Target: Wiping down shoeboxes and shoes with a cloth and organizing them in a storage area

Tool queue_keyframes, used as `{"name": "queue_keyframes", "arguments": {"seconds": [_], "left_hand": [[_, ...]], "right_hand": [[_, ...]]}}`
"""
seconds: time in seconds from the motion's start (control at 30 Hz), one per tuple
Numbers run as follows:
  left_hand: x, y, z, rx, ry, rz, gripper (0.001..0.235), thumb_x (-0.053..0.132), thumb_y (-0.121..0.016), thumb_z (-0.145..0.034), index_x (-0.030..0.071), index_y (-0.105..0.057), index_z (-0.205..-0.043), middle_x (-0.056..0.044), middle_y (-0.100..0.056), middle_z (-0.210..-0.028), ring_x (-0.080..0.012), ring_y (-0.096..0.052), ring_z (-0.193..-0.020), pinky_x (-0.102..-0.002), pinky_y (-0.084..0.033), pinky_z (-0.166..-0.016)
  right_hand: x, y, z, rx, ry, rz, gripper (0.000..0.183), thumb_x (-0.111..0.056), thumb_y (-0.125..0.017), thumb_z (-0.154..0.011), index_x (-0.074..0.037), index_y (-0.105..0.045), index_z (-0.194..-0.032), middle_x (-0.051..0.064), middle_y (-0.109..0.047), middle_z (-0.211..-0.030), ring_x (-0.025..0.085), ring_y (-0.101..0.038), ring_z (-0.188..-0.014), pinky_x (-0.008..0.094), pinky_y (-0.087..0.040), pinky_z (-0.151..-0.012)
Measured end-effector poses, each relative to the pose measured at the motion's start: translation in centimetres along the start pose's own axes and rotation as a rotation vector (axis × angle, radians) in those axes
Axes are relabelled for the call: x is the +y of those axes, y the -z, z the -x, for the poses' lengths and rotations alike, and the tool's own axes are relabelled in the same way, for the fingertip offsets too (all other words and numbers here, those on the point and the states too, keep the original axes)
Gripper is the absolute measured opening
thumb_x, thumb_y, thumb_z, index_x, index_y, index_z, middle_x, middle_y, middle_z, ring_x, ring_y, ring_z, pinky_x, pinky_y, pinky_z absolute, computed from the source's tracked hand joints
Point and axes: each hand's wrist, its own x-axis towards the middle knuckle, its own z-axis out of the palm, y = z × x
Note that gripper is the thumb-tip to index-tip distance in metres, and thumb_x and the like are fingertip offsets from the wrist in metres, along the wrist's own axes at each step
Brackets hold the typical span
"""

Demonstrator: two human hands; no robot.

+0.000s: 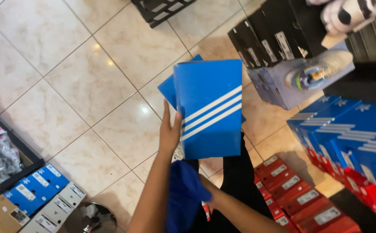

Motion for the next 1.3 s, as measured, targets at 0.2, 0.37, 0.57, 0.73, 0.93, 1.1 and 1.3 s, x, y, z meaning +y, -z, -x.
{"name": "queue_keyframes", "arguments": {"seconds": [0.2, 0.37, 0.57, 0.73, 0.93, 1.1, 1.3], "left_hand": [[-5.3, -1.5, 12.9, 0.064, -0.338, 0.153, 0.091, 0.07, -0.055, -0.089, 0.005, -0.041, -0.152, -0.019, -0.04, -0.158, -0.038, -0.035, -0.149, -0.052, -0.026, -0.12], [-6.9, -5.3, 12.4, 0.412, -0.26, 0.137, 0.033, 0.004, -0.064, -0.081, 0.006, -0.066, -0.114, -0.012, -0.067, -0.122, -0.0293, -0.065, -0.112, -0.037, -0.049, -0.1], [-4.7, -3.2, 5.1, 0.39, 0.231, 0.266, 0.071, 0.049, -0.06, -0.099, 0.002, -0.047, -0.151, -0.029, -0.046, -0.153, -0.0435, -0.036, -0.147, -0.053, -0.025, -0.124], [2.5, -3.6, -0.8, 0.173, 0.334, 0.144, 0.087, 0.067, -0.051, -0.097, 0.003, -0.04, -0.156, -0.025, -0.041, -0.158, -0.04, -0.035, -0.148, -0.051, -0.024, -0.125], [4.7, -3.8, -9.8, 0.299, -0.097, 0.144, 0.062, 0.052, -0.055, -0.105, 0.016, -0.047, -0.155, -0.016, -0.045, -0.157, -0.0345, -0.037, -0.149, -0.048, -0.024, -0.126], [0.4, -4.8, -2.3, 0.315, -0.06, 0.145, 0.058, 0.044, -0.05, -0.108, 0.005, -0.049, -0.151, -0.026, -0.048, -0.151, -0.0395, -0.039, -0.146, -0.051, -0.027, -0.123], [-9.2, -5.3, 5.1, 0.274, 0.337, 0.126, 0.062, 0.047, -0.038, -0.109, 0.003, -0.042, -0.153, -0.029, -0.046, -0.152, -0.0448, -0.039, -0.144, -0.056, -0.028, -0.123]], "right_hand": [[-8.3, -3.7, 3.1, -0.389, -0.035, 0.33, 0.089, -0.034, -0.077, -0.086, -0.02, -0.025, -0.157, 0.009, -0.036, -0.16, 0.031, -0.044, -0.144, 0.051, -0.037, -0.121], [-17.1, -7.0, 2.3, -0.604, -0.576, 1.165, 0.094, -0.06, -0.057, -0.085, -0.019, -0.021, -0.162, 0.013, -0.033, -0.166, 0.028, -0.036, -0.151, 0.045, -0.035, -0.118], [-22.1, -3.2, -9.6, 0.071, 0.529, 1.031, 0.122, -0.033, -0.092, -0.075, -0.006, -0.013, -0.163, 0.028, -0.011, -0.163, 0.043, -0.022, -0.149, 0.052, -0.034, -0.119], [-23.7, -7.4, -8.6, -0.188, 0.353, 1.006, 0.086, -0.021, -0.084, -0.075, -0.005, -0.036, -0.144, 0.017, -0.064, -0.119, 0.027, -0.07, -0.095, 0.037, -0.06, -0.081], [-23.5, -8.9, -8.5, -0.207, 0.327, 0.998, 0.093, -0.023, -0.084, -0.076, -0.007, -0.029, -0.149, 0.017, -0.059, -0.128, 0.029, -0.067, -0.107, 0.041, -0.058, -0.091], [-23.8, -9.8, -8.3, -0.179, 0.295, 0.915, 0.091, -0.016, -0.082, -0.077, -0.007, -0.029, -0.15, 0.017, -0.06, -0.127, 0.027, -0.069, -0.105, 0.039, -0.06, -0.089], [-21.3, -8.1, -9.8, -0.079, 0.316, 1.018, 0.127, -0.049, -0.093, -0.072, -0.006, -0.014, -0.162, 0.024, -0.011, -0.168, 0.038, -0.008, -0.156, 0.055, -0.004, -0.127]]}}
